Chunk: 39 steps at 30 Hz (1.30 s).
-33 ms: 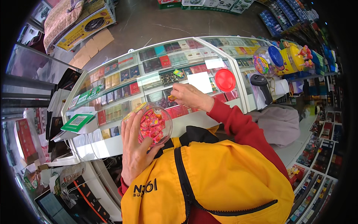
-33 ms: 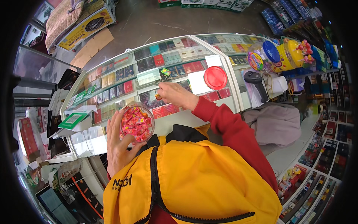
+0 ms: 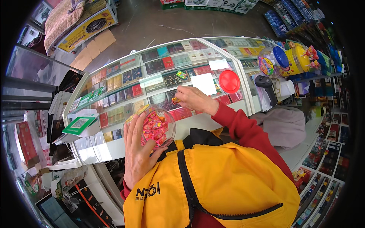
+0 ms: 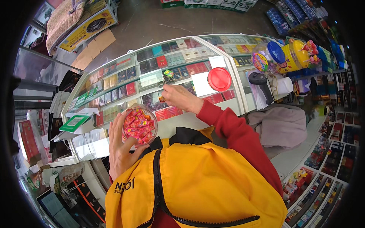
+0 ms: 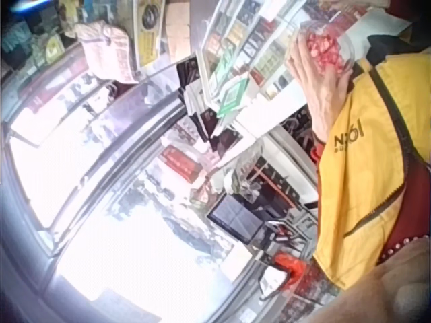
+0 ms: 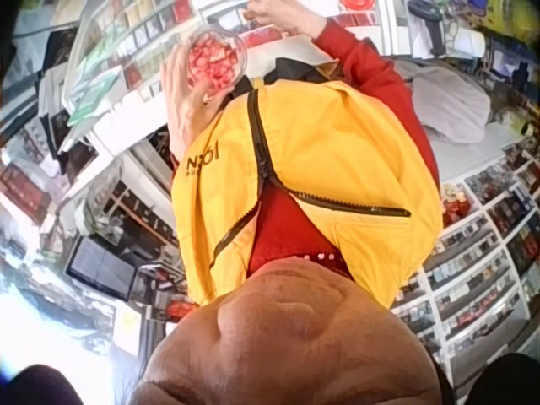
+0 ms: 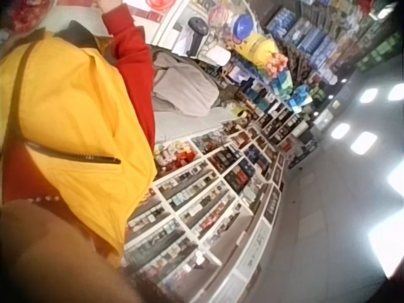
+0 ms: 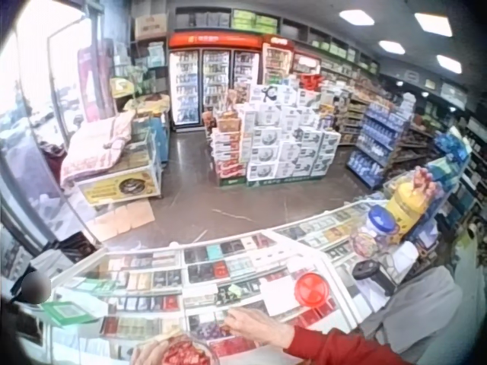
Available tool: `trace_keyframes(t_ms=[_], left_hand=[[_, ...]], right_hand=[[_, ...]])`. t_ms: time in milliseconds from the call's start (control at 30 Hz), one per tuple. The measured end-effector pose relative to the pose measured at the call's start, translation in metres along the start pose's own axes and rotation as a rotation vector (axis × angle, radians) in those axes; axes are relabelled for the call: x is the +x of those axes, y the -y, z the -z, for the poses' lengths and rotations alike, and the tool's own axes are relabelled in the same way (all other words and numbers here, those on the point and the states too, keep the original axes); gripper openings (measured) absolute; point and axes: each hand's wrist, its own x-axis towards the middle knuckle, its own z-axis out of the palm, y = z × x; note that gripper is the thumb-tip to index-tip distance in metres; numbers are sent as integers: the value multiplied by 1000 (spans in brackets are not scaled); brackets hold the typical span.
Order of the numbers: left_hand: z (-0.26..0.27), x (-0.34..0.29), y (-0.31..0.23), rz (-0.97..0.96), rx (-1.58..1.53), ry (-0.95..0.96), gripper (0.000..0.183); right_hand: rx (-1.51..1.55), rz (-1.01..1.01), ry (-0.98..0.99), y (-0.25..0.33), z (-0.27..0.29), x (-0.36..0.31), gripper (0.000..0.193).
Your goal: The person opens a clear plastic jar with a red lid and pours wrapped candies onto the counter. They then pick up individual candies and place them back into the jar one by one, repeating this process for the duration of the clip.
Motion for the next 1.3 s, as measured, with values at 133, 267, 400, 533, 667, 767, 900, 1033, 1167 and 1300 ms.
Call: trace_keyframes(t_ms=[133,267,400,533,667,767,900,1033,1167,1300], left_hand=[[1,2,-1,3,-5,15,32],[1,3,0,-13,-3,34,32],[0,4,0,-28,4,41,31],[-1,3,-1,-26,1,27,30],[-2,1,0,-14,1,7,30],[-1,-2,1,-2,-5,-4,31],[0,-3,3,-4,-15,-10,32],[0,-4,4,28,-31,-17,32],[0,-5,4,84,-43,-94,36],[1,-6,8,97,63,-109,30]], right_hand=[[256,-213,-64,0,8,-18,19],[349,-294,-112,16,43,-24,16],[345,-112,-190,59,77,-22,20],[74,359,-225,109,82,-1,17],[636,187,-230,138,73,11,19],[675,129,-330,107,64,17,22],[384,-228,-511,32,34,25,19],[76,-430,-548,-18,1,27,29],[56,-530,-505,-31,-15,30,25],[97,-591,-438,-21,-2,22,27]])
